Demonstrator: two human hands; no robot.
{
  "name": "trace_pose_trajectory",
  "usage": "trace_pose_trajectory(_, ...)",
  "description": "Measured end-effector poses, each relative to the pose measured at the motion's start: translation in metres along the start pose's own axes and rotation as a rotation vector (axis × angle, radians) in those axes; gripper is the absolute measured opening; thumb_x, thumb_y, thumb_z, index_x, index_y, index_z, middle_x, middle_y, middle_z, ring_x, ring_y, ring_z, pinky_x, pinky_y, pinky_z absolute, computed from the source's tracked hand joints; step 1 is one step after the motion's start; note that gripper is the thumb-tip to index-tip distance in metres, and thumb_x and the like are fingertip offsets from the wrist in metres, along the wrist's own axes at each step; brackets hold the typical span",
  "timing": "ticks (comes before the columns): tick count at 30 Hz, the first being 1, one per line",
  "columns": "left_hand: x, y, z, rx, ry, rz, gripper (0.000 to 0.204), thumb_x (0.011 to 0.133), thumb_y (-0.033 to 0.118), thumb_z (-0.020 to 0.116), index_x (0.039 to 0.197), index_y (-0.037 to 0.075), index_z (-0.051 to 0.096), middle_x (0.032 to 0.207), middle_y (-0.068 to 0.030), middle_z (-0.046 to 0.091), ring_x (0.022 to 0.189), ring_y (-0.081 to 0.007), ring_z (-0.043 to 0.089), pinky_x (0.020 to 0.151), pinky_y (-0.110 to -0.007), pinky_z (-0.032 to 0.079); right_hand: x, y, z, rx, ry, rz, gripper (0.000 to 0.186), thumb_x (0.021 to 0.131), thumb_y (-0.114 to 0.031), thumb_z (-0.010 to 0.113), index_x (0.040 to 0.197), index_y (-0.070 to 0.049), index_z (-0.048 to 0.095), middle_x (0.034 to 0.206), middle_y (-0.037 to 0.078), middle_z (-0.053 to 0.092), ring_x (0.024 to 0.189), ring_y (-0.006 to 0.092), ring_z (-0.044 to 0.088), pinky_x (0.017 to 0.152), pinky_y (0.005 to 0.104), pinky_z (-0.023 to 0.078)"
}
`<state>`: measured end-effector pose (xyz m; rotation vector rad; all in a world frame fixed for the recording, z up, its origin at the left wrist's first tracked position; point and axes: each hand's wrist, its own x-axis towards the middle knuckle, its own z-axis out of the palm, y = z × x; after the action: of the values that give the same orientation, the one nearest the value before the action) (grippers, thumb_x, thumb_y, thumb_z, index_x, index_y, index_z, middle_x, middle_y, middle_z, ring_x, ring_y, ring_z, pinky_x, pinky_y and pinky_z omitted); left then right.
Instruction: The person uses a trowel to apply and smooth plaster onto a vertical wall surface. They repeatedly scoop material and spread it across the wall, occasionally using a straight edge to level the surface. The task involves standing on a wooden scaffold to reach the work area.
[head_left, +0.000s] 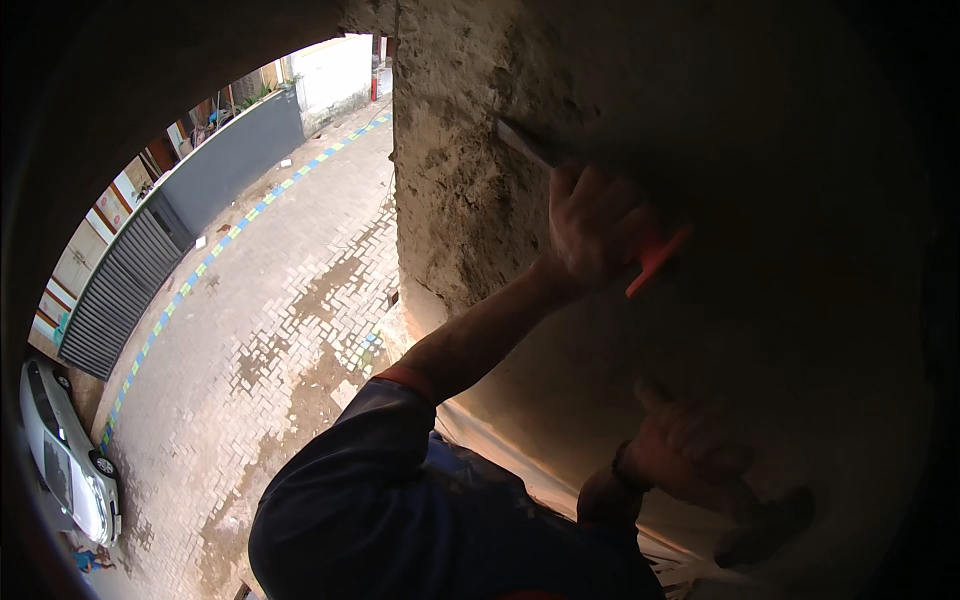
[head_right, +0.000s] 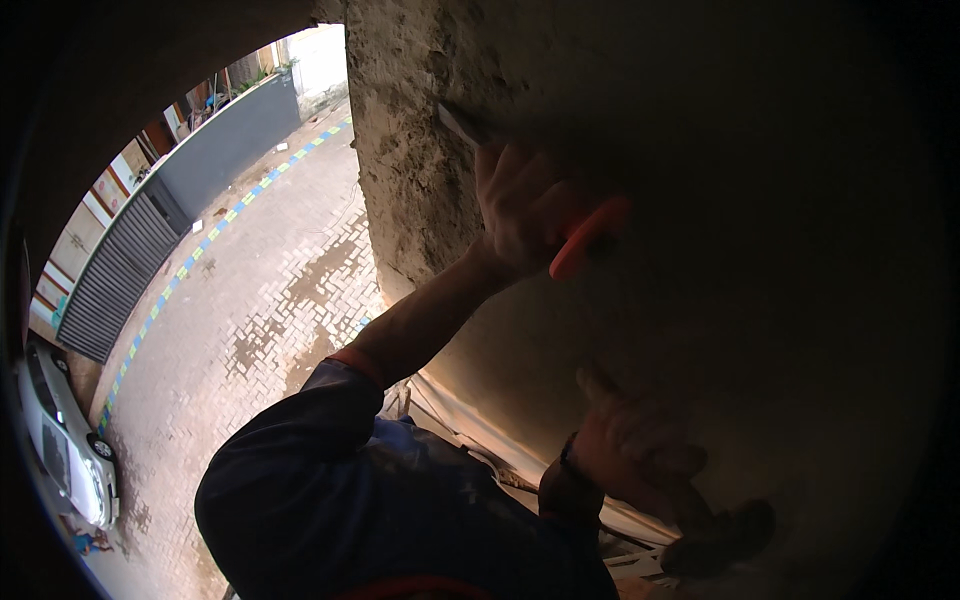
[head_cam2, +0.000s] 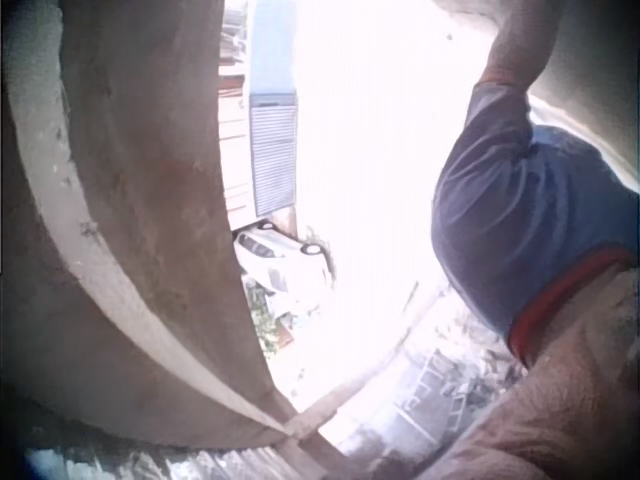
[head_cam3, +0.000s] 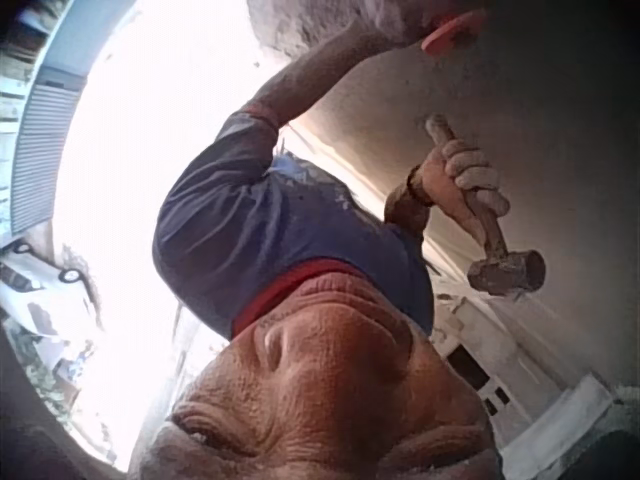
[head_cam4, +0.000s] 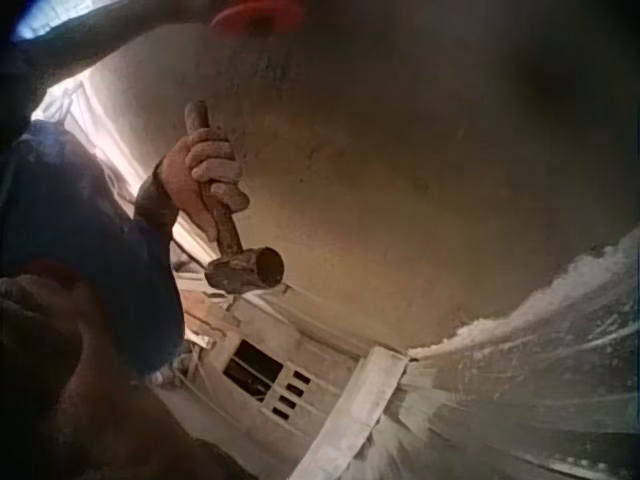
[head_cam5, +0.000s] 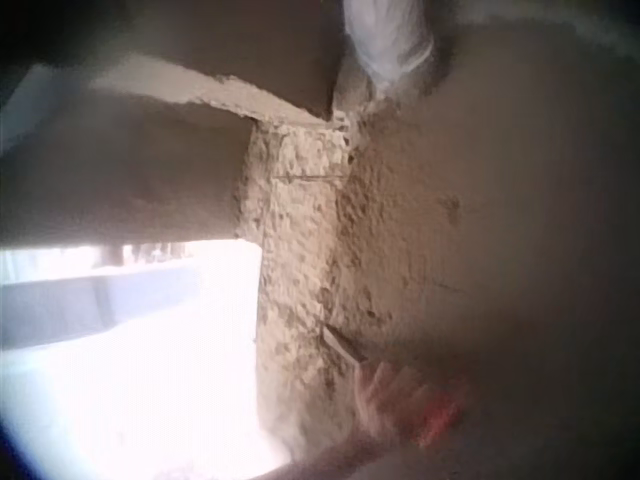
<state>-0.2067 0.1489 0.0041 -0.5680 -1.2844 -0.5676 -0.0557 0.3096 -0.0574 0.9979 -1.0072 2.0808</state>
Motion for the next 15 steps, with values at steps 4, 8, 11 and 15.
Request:
trace_pose_trajectory(4,-0.009,0.001,-0.009,-0.022,-0.061,0.001,0.035,0.065,0.047,0.071,0.068,0.014,0.060,0.072,-0.0009,0.055,0.064,-0.0207,0.049,0.061,-0.034,0.033,-0.014,0.033,-0.003,-0.496,0.031,0.560,0.047,0.086,-0.052,0.040,0.076,-0.007,0.051,0.056,0.004,0.040,0.047,0.0145,0.034,0.042,0.0338,0.031)
trace_pose_trajectory(8,0.002,0.000,-0.005,-0.073,0.058,-0.016,0.036,0.066,0.047,0.070,0.068,0.013,0.057,0.071,-0.0011,0.054,0.063,-0.0215,0.048,0.060,-0.034,0.033,-0.012,-0.009,0.001,-0.330,0.066,0.349,0.052,0.087,-0.057,0.039,0.079,-0.008,0.053,0.052,0.003,0.037,0.042,0.0149,0.034,0.040,0.0259,0.029)
trace_pose_trajectory(11,-0.002,-0.002,-0.007,-0.093,0.024,-0.040,0.036,0.065,0.046,0.071,0.069,0.012,0.057,0.071,-0.0015,0.053,0.063,-0.0215,0.047,0.059,-0.034,0.033,-0.003,-0.021,0.009,-0.086,0.032,0.037,0.047,0.084,-0.058,0.043,0.079,-0.012,0.052,0.056,0.003,0.041,0.045,0.0146,0.037,0.043,0.0309,0.034)
trace_pose_trajectory(15,-0.006,0.000,-0.010,-0.102,-0.011,-0.059,0.035,0.064,0.043,0.072,0.068,0.012,0.056,0.071,-0.0019,0.054,0.063,-0.0215,0.047,0.059,-0.034,0.033,-0.020,0.036,0.008,-0.092,0.224,0.198,0.045,0.083,-0.058,0.048,0.077,-0.013,0.051,0.059,0.002,0.043,0.046,0.0146,0.039,0.042,0.0316,0.034)
